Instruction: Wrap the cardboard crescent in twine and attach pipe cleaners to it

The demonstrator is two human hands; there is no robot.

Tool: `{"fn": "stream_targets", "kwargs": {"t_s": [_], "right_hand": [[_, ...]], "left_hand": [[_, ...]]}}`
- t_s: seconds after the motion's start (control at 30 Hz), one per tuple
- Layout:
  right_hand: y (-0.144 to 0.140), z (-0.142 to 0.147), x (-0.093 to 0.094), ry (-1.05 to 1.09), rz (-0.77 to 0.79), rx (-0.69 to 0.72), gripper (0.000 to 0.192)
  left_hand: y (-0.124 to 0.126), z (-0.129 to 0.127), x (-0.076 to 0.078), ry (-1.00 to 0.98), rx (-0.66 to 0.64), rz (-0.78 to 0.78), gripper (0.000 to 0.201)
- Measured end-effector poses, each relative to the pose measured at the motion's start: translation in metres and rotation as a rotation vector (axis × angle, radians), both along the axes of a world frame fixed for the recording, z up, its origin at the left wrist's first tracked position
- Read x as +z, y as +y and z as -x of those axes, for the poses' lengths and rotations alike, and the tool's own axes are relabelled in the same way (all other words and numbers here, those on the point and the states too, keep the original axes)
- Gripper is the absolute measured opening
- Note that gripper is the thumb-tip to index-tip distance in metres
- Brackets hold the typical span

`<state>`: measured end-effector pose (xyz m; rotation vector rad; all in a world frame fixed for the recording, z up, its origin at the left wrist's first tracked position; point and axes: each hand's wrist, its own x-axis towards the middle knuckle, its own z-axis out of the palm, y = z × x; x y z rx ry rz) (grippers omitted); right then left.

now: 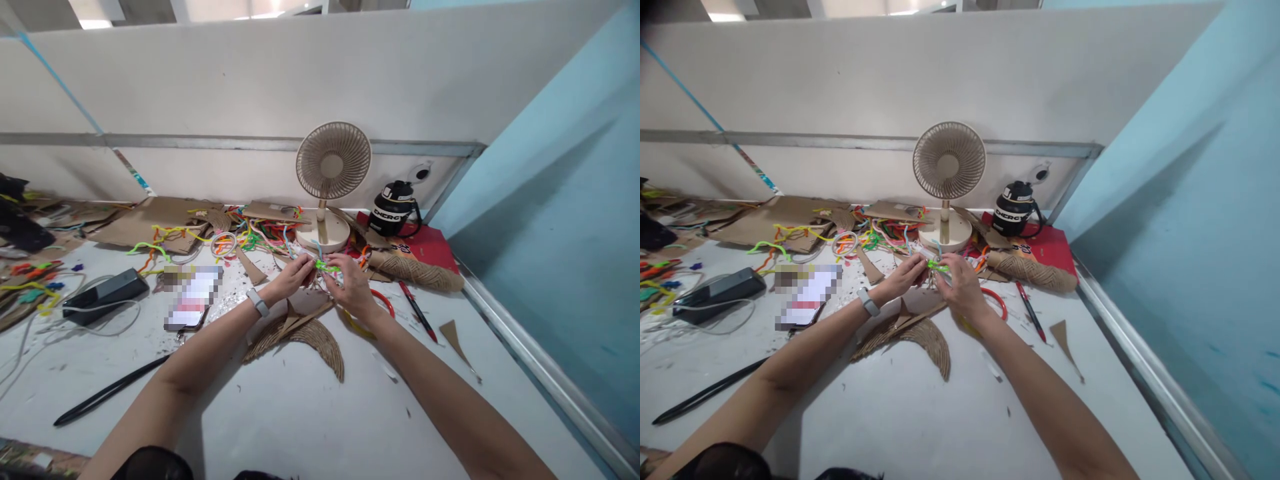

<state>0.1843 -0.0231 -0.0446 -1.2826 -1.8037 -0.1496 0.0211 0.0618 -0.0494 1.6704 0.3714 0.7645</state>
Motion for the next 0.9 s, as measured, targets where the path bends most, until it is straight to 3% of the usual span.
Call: {"fn": "stream_targets", "kwargs": {"t_s": [0.17,0.27,0.4,0.57,0.9], "right_hand": [[0.001,-0.005,0.004,-0.172,0.017,0.035,0.019],[0.001,-0.009,0.005,-0.243,0.035,0.071,0.020],[0.000,-0.010,0.003,-0.336,0.026,0.017,0.019],[0.001,-0.009,0.001,-0.420,0.007,0.000,0.021],[0.001,-0.007,-0.002,-0.430,0.007,0.005,0.025]], "left_hand": [[-0.002,0.007,0.010,0.081,-0.061,0.042,0.043],[0.002,0.015,0.018,0.096,-0.010,0.006,0.033],[0.006,0.021,0.020,0.108,0.014,-0.258,0.046],[0.001,0.017,0.013,0.154,0.143,-0.583,0.028],[-0.006,0.015,0.016,0.305,0.207,-0.697,0.014]]}}
